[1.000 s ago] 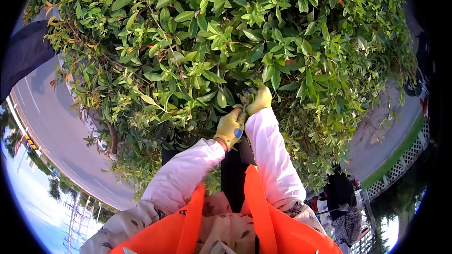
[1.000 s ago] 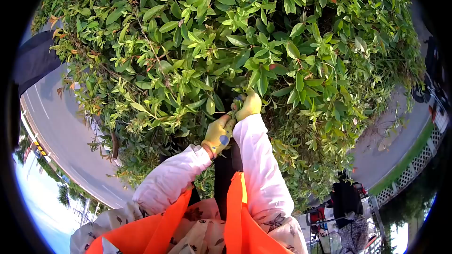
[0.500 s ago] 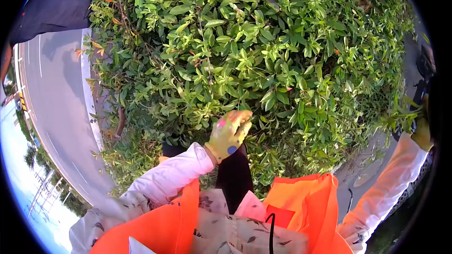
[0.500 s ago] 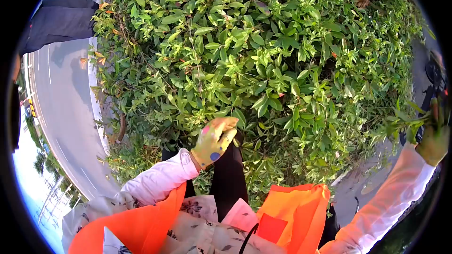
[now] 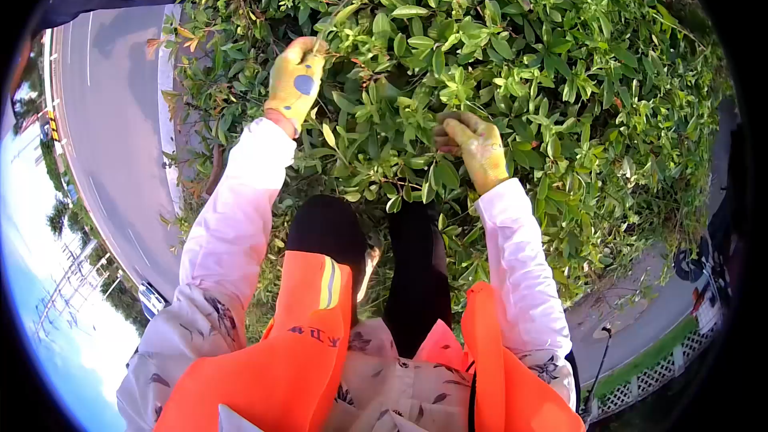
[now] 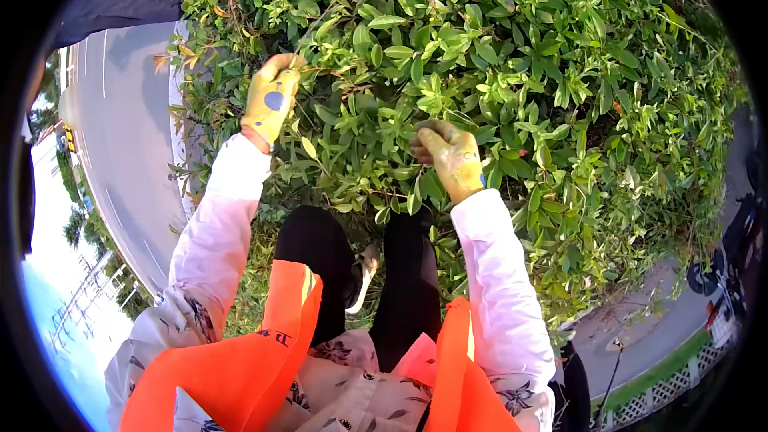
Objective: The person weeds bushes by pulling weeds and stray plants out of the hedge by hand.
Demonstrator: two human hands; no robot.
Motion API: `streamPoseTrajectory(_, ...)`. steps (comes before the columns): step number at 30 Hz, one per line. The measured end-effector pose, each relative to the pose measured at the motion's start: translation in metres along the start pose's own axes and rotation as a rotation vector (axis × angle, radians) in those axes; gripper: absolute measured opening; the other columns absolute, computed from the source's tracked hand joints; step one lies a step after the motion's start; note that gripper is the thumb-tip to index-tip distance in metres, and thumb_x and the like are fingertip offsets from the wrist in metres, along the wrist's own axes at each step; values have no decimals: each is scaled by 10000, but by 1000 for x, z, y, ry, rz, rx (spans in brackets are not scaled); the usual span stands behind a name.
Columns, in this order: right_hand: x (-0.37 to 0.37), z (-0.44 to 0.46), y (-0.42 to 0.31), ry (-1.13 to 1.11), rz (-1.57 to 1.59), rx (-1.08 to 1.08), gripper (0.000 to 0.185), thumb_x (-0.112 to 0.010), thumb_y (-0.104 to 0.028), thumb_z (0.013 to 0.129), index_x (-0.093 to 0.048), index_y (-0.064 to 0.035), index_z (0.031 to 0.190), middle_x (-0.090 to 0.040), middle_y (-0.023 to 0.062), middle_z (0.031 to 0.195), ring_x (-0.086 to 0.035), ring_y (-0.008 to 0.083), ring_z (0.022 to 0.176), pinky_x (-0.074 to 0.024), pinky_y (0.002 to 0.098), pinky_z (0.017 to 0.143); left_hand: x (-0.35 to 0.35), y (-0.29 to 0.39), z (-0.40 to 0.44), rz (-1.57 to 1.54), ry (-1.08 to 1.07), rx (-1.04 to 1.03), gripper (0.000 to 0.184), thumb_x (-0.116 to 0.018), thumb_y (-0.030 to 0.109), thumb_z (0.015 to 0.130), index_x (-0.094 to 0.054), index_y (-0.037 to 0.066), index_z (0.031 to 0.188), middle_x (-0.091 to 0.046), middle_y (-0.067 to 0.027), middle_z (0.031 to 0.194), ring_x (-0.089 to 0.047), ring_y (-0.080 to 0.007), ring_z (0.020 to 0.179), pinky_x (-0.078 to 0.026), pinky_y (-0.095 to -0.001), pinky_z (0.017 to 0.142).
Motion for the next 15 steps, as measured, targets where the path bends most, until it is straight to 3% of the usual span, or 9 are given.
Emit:
streamPoseTrajectory(1,-13,2,40,1,40,-113,252,-551,-114,877,-575,69,1049,-659,115,870,-623,152,687,-506,241,620,29,8,-3,-259,-26,77,191,-511,83,855,-608,25,1009,-538,14,636,-467,-86,497,-366,-229,453)
streamPoseTrajectory(2,-19,0,68,31,141,-151,243,-544,-113,881,-574,63,1045,-654,111,861,-621,155,686,-504,245,607,63,25,-10,-240,47,6,188,-506,60,864,-613,36,1017,-439,85,616,-365,-18,492,-289,-187,423)
streamPoseTrajectory(3,-22,-2,90,62,244,-189,234,-538,-113,885,-573,58,1041,-649,106,852,-619,158,685,-501,249,594,106,15,-4,-104,141,-32,219,-509,79,870,-603,16,1058,-509,61,689,-422,-22,543,-340,-178,469)
streamPoseTrajectory(6,-32,-6,129,142,341,-314,253,-551,-163,876,-573,36,1031,-627,114,859,-620,193,698,-490,261,560,191,4,-5,251,229,-159,319,-530,93,875,-537,13,1184,-591,-37,883,-537,-123,667,-450,-249,604)
streamPoseTrajectory(8,-41,-6,145,143,365,-453,296,-568,-230,866,-574,-1,1053,-614,125,931,-616,239,698,-493,305,565,205,13,-24,1321,381,-52,447,-560,152,881,-439,28,1294,-558,-146,1130,-569,-275,919,-458,-359,828)
streamPoseTrajectory(10,-53,5,160,108,518,-458,309,-550,-265,884,-556,-51,1106,-599,112,986,-605,247,796,-484,347,636,161,49,-52,1165,391,-546,524,-566,233,883,-381,63,1343,-501,-194,1220,-505,-366,1067,-399,-430,936)
streamPoseTrajectory(12,-69,22,173,-15,684,-432,353,-538,-290,901,-504,-87,1188,-569,98,1093,-563,243,950,-463,365,723,83,63,-76,911,-29,-606,520,-575,302,867,-425,67,1307,-523,-158,1220,-492,-326,1121,-351,-427,993)
streamPoseTrajectory(14,-95,14,149,-113,623,-415,415,-523,-330,913,-446,-110,1256,-514,103,1215,-518,268,1080,-443,397,787,-10,30,-110,983,-487,-566,528,-584,371,851,-469,71,1270,-544,-122,1220,-478,-286,1175,-303,-425,1051)
streamPoseTrajectory(15,-104,4,138,-121,558,-462,440,-517,-351,916,-429,-120,1279,-496,108,1250,-503,274,1116,-437,405,803,-45,5,-126,1046,-576,-585,567,-627,393,796,-488,82,1250,-542,-115,1228,-473,-287,1187,-252,-440,1081)
Point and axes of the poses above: each hand's wrist, its own z-axis towards the middle knuckle, its own x-axis out of the back of the hand, y = z × x, the point moved 7 cm from there along z, towards the middle knuckle
